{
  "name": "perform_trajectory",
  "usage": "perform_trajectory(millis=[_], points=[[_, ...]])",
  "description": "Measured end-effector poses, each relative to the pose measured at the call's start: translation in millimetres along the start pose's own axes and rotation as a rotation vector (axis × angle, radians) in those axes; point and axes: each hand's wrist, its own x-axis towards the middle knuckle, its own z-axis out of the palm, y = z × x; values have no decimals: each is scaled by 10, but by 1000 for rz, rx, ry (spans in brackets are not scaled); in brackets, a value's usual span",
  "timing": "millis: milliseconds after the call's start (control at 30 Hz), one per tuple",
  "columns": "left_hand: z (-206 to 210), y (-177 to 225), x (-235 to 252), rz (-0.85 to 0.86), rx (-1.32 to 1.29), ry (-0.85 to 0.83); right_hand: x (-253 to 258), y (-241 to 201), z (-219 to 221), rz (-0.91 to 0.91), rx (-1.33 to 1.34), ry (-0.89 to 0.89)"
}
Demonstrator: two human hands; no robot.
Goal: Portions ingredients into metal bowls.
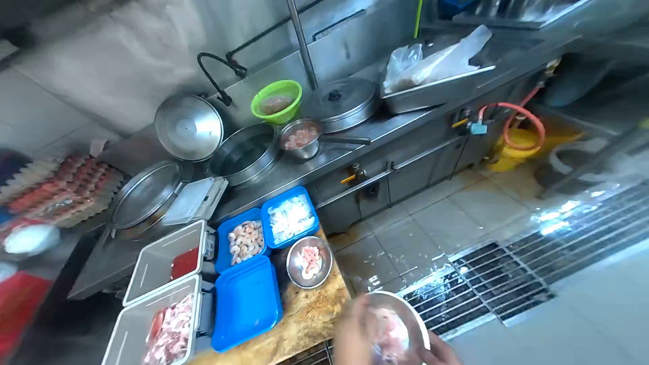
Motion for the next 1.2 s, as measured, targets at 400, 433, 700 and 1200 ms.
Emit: perform_trajectory(millis=[400,433,700,1200], points=[[-600,-1154,1170,-649,-377,348,369,-116,773,136,-328,-155],[-642,-1106,1094,-599,-400,345,375,-120,793,133,-320,-141],[-925,-570,620,-290,-338,119,589,-351,1150,7,-220,71],[658,802,617,1014,242,-379,-455,-1141,-279,-172,67,688]])
